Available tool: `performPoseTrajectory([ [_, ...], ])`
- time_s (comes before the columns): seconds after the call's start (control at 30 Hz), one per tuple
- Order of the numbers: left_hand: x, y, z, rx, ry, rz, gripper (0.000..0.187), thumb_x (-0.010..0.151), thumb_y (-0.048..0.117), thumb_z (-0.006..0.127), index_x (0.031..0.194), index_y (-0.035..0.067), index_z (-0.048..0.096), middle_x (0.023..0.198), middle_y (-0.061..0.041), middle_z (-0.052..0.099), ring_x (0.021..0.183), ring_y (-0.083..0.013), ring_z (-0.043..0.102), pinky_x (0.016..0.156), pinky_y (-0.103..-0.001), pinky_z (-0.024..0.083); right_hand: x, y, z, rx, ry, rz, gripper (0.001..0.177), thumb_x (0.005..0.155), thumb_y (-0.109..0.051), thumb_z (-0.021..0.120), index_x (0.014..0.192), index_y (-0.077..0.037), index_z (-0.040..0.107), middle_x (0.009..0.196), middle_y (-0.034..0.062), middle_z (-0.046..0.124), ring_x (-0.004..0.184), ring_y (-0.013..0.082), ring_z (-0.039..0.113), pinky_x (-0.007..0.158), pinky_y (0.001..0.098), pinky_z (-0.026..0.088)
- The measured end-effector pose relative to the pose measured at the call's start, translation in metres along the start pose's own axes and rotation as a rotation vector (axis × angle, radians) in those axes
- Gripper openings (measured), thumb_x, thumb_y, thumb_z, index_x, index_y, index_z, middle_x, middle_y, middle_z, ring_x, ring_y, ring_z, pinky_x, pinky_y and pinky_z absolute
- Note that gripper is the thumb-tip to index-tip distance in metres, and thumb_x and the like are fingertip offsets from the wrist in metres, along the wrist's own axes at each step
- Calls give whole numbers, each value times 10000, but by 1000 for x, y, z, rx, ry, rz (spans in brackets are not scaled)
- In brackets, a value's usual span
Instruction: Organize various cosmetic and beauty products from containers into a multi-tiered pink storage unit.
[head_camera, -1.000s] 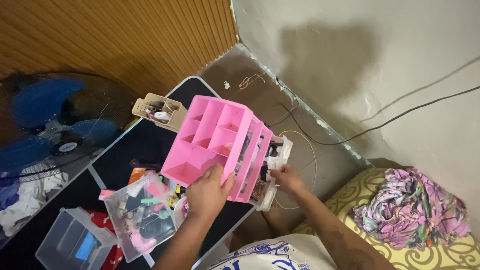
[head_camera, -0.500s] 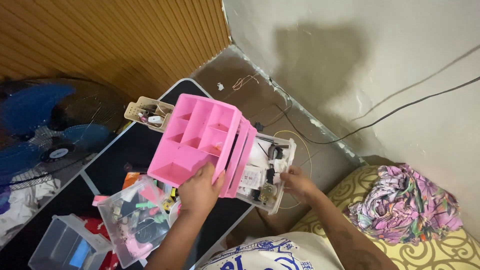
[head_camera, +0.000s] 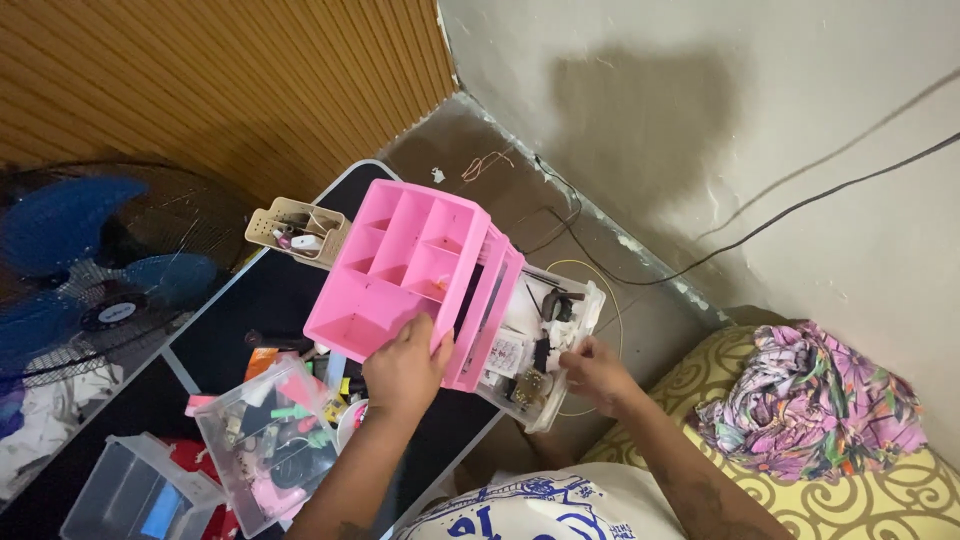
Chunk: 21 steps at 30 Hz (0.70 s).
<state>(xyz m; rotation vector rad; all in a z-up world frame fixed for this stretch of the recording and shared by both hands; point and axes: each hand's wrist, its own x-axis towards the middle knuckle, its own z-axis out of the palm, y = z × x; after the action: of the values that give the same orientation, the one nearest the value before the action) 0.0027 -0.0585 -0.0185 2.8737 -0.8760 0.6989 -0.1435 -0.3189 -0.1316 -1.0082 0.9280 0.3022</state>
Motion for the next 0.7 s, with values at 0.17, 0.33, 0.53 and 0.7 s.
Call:
performPoseTrajectory([
  [0.17,8,-7,-10,-9,15,19,421,798,607,737,743,230,558,564,45,534,395,-179,594,456,-307,539,-44,-50,7,-68,-37,8,541,931,-157,716,1372,71,501,1330,380,592,1318,568,515,1088,712,380],
  [0.33,4,0,-10,-54,18,22,394,796,572,758,753,231,567,570,52,545,388,-175,588,455,-296,537,-57,-58,6,-59,-76,26,580,944,-67,625,1461,100,422,1427,399,515,1371,574,451,1132,691,360],
  [0.53,0,9,-7,11,29,17,403,829,588,729,724,249,538,541,75,498,366,-132,550,450,-244,509,-33,-32,-11,-8,-79,28,614,945,-102,634,1470,104,391,1413,381,519,1377,556,455,1131,695,365],
  [0.7,6,10,-13,-35,16,18,427,838,556,751,696,229,516,520,72,480,350,-131,537,439,-245,504,-41,-36,-6,70,-62,47,938,852,-170,733,1588,17,181,1500,361,428,1373,590,434,1132,727,342],
])
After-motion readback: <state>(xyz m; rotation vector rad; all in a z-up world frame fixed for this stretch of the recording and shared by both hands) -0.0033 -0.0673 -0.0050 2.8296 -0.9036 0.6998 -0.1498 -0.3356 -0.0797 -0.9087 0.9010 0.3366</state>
